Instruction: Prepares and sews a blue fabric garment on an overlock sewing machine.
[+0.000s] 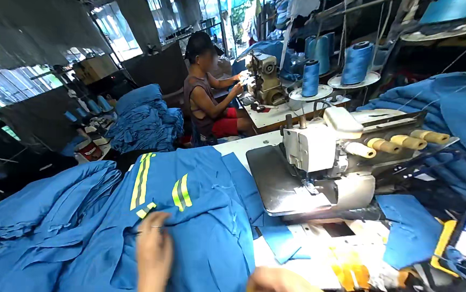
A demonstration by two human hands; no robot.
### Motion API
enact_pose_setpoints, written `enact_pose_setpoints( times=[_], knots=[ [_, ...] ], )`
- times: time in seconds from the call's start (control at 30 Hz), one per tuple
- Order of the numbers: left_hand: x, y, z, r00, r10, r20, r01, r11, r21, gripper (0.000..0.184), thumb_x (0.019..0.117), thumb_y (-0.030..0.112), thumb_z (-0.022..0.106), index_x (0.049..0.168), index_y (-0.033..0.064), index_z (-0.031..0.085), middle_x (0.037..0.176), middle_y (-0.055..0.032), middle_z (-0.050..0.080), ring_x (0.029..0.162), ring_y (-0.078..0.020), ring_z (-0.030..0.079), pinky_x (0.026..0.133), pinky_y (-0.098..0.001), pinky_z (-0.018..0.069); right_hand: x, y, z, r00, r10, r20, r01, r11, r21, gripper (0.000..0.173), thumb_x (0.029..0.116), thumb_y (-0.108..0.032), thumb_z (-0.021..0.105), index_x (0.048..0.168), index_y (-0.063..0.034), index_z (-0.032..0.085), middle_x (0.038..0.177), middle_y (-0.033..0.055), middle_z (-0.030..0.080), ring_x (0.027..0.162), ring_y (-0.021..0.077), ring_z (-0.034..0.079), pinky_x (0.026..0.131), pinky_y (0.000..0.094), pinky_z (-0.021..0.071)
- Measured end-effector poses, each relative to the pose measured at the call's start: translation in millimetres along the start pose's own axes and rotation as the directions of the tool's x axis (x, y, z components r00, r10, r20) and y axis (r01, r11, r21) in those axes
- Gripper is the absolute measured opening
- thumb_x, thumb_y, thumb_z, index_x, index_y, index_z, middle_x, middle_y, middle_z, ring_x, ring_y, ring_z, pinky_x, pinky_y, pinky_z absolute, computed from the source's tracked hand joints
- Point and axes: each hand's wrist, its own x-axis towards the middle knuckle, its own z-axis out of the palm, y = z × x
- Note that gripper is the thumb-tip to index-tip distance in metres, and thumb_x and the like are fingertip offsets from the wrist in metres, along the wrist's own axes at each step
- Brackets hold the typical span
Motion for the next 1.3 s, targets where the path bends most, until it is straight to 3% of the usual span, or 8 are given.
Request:
enact_pose_setpoints(
  times=[0.13, 0.27, 0.4, 0.53, 0.63, 0.8, 0.97, 1.3],
  knots=[
    [-7.9, 33.6, 71.1, 0.969, 0.133, 0.207, -0.096, 0.979, -0.183, 0.025, 0.0871, 0.013, 0.076, 0.112, 0.0074, 0.076, 0.116, -0.0148, 0.072, 0.112, -0.0375, 0.067, 0.093, -0.0611, 0.0532, 49.6, 24.7, 5.9, 0.934, 0.163, -0.318, -0.172, 0.985, 0.002, 0.029, 0.0914, -0.020, 0.072, 0.114, -0.0037, 0.064, 0.099, 0.0119, 0.064, 0.077, 0.0177, 0.063, 0.067, 0.0319, 0.0560],
    [7.3, 13.7, 79.9, 1.000, 0.012, 0.003, -0.010, 0.963, -0.268, 0.008, 0.0891, 0.012, 0.072, 0.093, 0.0080, 0.078, 0.092, -0.0055, 0.073, 0.088, -0.0208, 0.071, 0.083, -0.0439, 0.0589, 67.0, 34.1, 15.9, 0.886, 0.341, -0.314, -0.385, 0.919, -0.089, 0.046, 0.0842, -0.016, 0.074, 0.126, -0.0050, 0.059, 0.112, 0.0176, 0.061, 0.096, 0.0302, 0.065, 0.079, 0.0443, 0.0570],
    [13.3, 21.7, 25.9, 0.985, 0.040, -0.167, -0.124, 0.837, -0.532, 0.012, 0.0984, 0.022, 0.063, 0.098, 0.0122, 0.070, 0.108, -0.0003, 0.070, 0.108, -0.0122, 0.066, 0.095, -0.0314, 0.0561, 60.5, 39.1, 29.0, 0.883, 0.152, -0.444, -0.207, 0.975, -0.078, 0.037, 0.0830, 0.002, 0.064, 0.119, -0.0029, 0.063, 0.107, 0.0126, 0.066, 0.092, 0.0225, 0.067, 0.081, 0.0373, 0.0592],
    [11.4, 32.9, 4.6, 0.972, -0.015, -0.236, -0.179, 0.606, -0.775, 0.008, 0.1062, 0.023, 0.053, 0.110, 0.0190, 0.058, 0.105, 0.0035, 0.073, 0.102, -0.0115, 0.070, 0.092, -0.0291, 0.0580, 49.8, 9.8, 27.5, 0.972, 0.128, -0.199, -0.076, 0.965, 0.252, 0.024, 0.0933, 0.002, 0.062, 0.117, 0.0014, 0.066, 0.104, 0.0138, 0.071, 0.091, 0.0182, 0.071, 0.084, 0.0341, 0.0591],
    [4.2, 32.5, 22.2, 0.963, -0.132, -0.234, -0.054, 0.758, -0.650, 0.010, 0.1008, 0.008, 0.053, 0.107, 0.0008, 0.056, 0.087, 0.0043, 0.062, 0.077, 0.0010, 0.062, 0.074, -0.0168, 0.0553, 30.6, -8.6, 15.4, 0.992, 0.107, 0.074, -0.127, 0.909, 0.396, 0.023, 0.0951, -0.003, 0.065, 0.116, 0.0067, 0.065, 0.096, 0.0156, 0.070, 0.083, 0.0155, 0.067, 0.079, 0.0317, 0.0560],
    [-20.7, 30.5, 91.4, 0.975, -0.224, -0.004, 0.224, 0.975, -0.009, 0.021, 0.1006, 0.013, 0.057, 0.105, -0.0018, 0.072, 0.091, -0.0197, 0.073, 0.081, -0.0382, 0.073, 0.072, -0.0594, 0.0576, 13.1, 18.4, -18.1, 0.979, 0.200, 0.039, -0.202, 0.977, 0.068, 0.020, 0.1005, -0.007, 0.058, 0.115, 0.0000, 0.069, 0.098, 0.0135, 0.072, 0.084, 0.0201, 0.071, 0.079, 0.0383, 0.0593],
    [-28.6, 31.0, 103.1, 0.969, -0.183, -0.164, 0.197, 0.978, 0.070, 0.020, 0.0993, 0.014, 0.059, 0.101, 0.0004, 0.073, 0.089, -0.0167, 0.074, 0.080, -0.0356, 0.074, 0.071, -0.0564, 0.0584, 28.6, 49.2, -25.0, 0.964, 0.014, -0.266, -0.165, 0.816, -0.555, 0.016, 0.0978, -0.003, 0.057, 0.105, -0.0079, 0.071, 0.099, 0.0109, 0.072, 0.099, 0.0284, 0.071, 0.090, 0.0442, 0.0583],
    [-31.0, 27.8, 103.5, 0.964, -0.186, -0.189, 0.191, 0.982, 0.008, 0.020, 0.0982, 0.013, 0.058, 0.101, 0.0004, 0.073, 0.087, -0.0169, 0.074, 0.077, -0.0361, 0.073, 0.070, -0.0569, 0.0569, -25.8, 75.4, -54.1, 0.987, -0.037, -0.159, -0.064, 0.809, -0.584, 0.017, 0.0949, -0.011, 0.066, 0.110, -0.0129, 0.073, 0.097, 0.0080, 0.072, 0.095, 0.0277, 0.070, 0.087, 0.0434, 0.0571]
  ],
)
